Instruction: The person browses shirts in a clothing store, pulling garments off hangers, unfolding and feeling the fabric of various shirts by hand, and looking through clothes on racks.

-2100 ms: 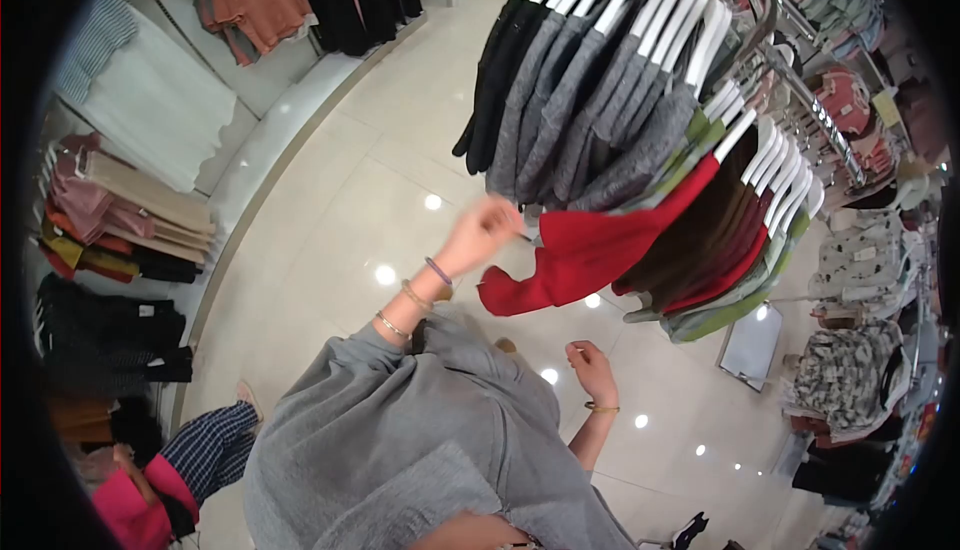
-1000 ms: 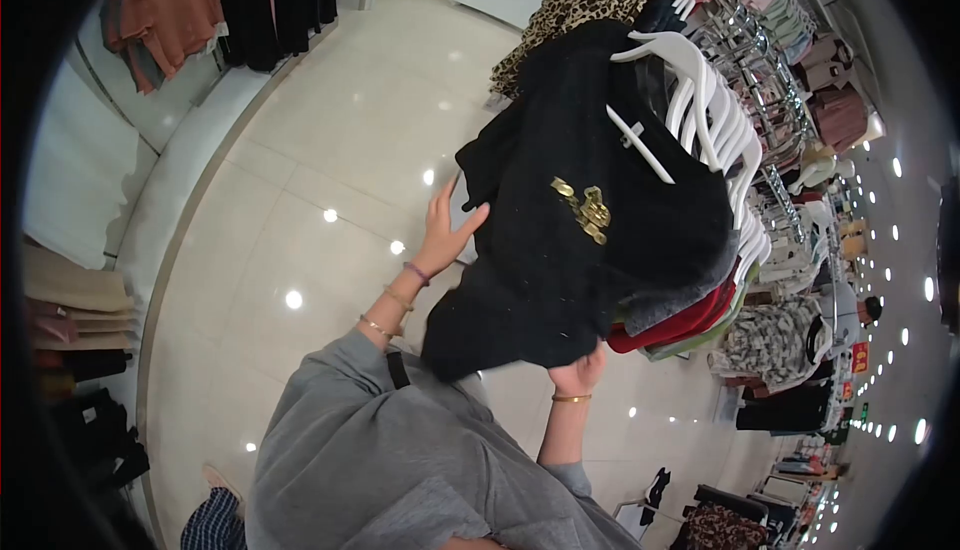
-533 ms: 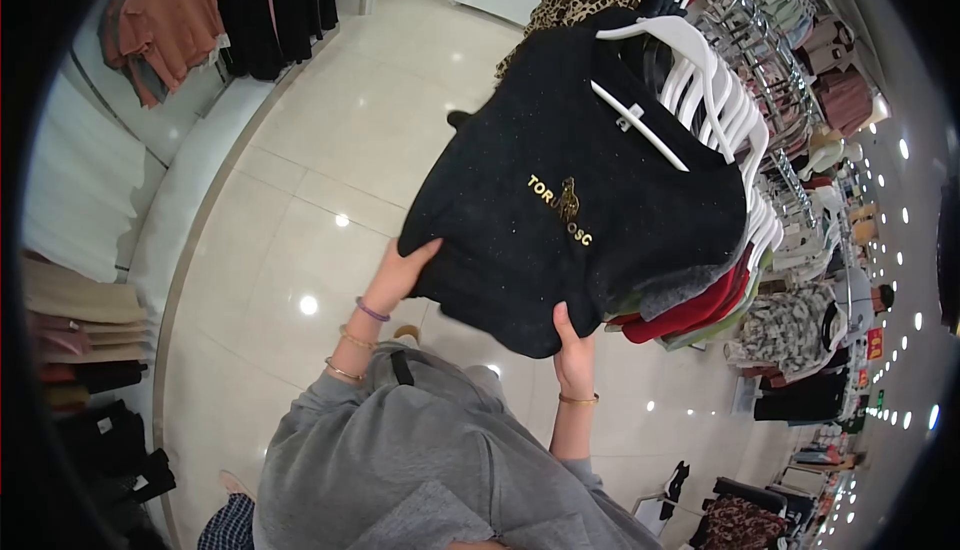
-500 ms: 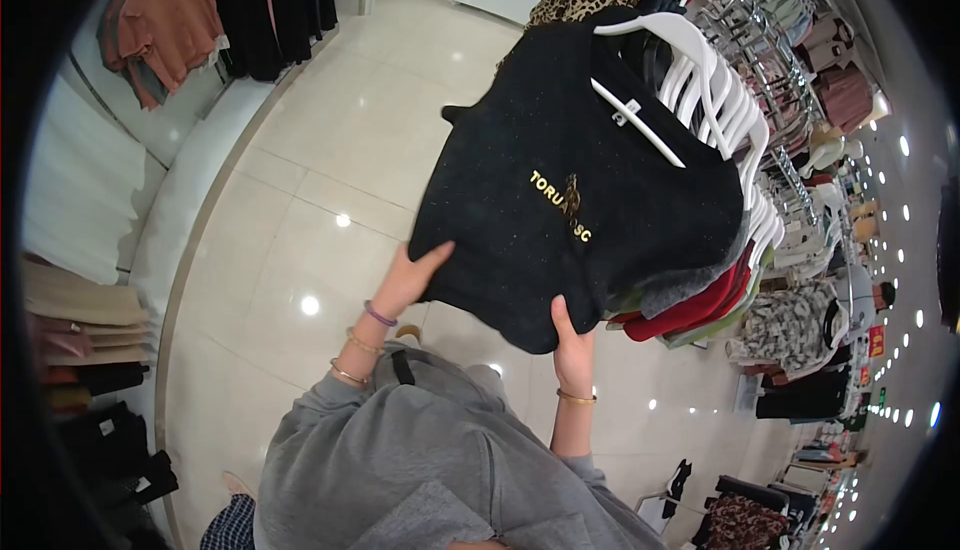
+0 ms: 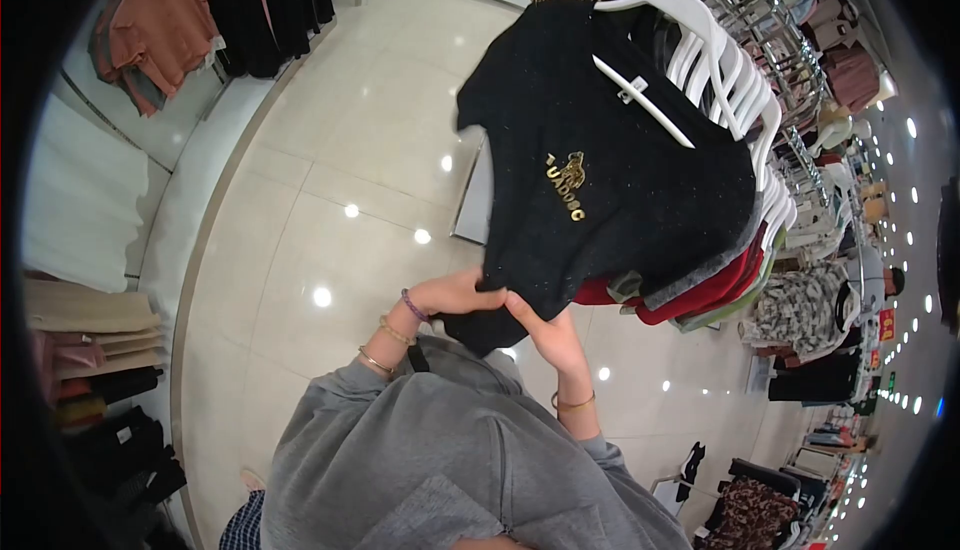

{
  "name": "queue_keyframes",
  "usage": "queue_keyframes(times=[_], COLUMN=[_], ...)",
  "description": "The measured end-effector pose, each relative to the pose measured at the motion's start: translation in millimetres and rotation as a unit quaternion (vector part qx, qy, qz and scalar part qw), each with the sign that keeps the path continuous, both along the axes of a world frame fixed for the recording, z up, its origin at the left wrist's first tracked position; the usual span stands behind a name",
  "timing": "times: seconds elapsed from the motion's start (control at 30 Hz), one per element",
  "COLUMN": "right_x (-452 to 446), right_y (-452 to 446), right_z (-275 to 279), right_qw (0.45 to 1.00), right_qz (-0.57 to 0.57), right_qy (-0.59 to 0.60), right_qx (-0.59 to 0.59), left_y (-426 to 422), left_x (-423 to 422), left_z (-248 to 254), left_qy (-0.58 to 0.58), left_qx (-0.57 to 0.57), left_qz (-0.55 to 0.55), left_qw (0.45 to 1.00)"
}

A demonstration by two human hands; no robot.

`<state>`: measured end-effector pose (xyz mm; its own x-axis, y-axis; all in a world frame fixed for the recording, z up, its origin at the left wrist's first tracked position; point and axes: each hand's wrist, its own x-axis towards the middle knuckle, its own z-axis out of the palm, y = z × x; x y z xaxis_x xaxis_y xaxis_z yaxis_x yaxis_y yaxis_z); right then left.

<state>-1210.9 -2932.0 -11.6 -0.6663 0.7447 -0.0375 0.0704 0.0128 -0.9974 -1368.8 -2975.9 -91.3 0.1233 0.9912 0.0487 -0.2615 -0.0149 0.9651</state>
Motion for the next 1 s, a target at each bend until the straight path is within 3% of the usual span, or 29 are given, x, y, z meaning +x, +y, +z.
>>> queue_keyframes(times=[0.1,0.13,0.23,0.3,0.37,0.43,0.53,0.57,0.67,0.7,0.73,0.8,0.87,0.93,1.0], right_x=[23.0,29.7,25.5,22.2,28.9,40.7,42.9,43.6,32.5,19.4,6.3,-13.6,-38.3,-58.6,-59.4], right_y=[34.4,40.2,37.2,41.9,50.6,64.9,86.2,91.0,101.1,98.9,91.9,75.4,60.2,44.7,48.4], right_z=[-0.8,-0.4,5.2,2.3,6.7,8.7,26.7,35.4,54.0,57.3,61.7,62.6,59.9,56.5,51.8], right_qw=[0.989,0.978,0.989,0.984,0.959,0.961,0.881,0.886,0.891,0.910,0.927,0.940,0.952,0.976,0.947], right_qz=[-0.147,-0.204,-0.133,-0.156,-0.183,-0.251,-0.418,-0.399,-0.336,-0.311,-0.283,-0.262,-0.216,-0.118,-0.035], right_qy=[-0.026,-0.035,0.008,0.091,0.177,0.117,0.076,0.078,0.060,0.086,0.111,0.029,-0.017,0.032,-0.014], right_qx=[-0.014,-0.009,0.069,-0.003,-0.125,-0.003,0.206,0.221,0.299,0.259,0.219,0.214,0.218,0.178,0.320], left_y=[-9.9,-13.8,-8.4,-5.6,-7.7,-14.5,-19.2,-18.6,-4.5,-0.4,5.5,20.4,36.8,57.5,75.1], left_x=[-17.6,-25.1,-24.4,-18.5,-21.1,-24.5,-32.5,-39.7,-41.7,-46.2,-44.2,-30.9,-17.0,-12.0,-22.0], left_z=[11.9,27.0,44.2,40.8,27.1,24.2,27.3,18.6,27.2,22.3,17.3,17.8,47.3,69.3,51.3], left_qy=[0.023,-0.070,-0.082,-0.145,-0.294,-0.397,-0.458,-0.468,-0.241,-0.126,0.011,0.277,0.325,0.307,0.219], left_qx=[-0.056,-0.090,-0.049,-0.072,-0.126,-0.125,-0.129,-0.142,-0.124,-0.139,-0.090,0.013,0.121,0.224,0.090], left_qz=[0.001,0.064,0.169,0.190,0.145,0.127,0.163,0.174,0.289,0.267,0.293,0.328,0.305,0.309,0.320], left_qw=[0.998,0.991,0.981,0.968,0.936,0.901,0.864,0.855,0.918,0.945,0.952,0.903,0.887,0.872,0.917])
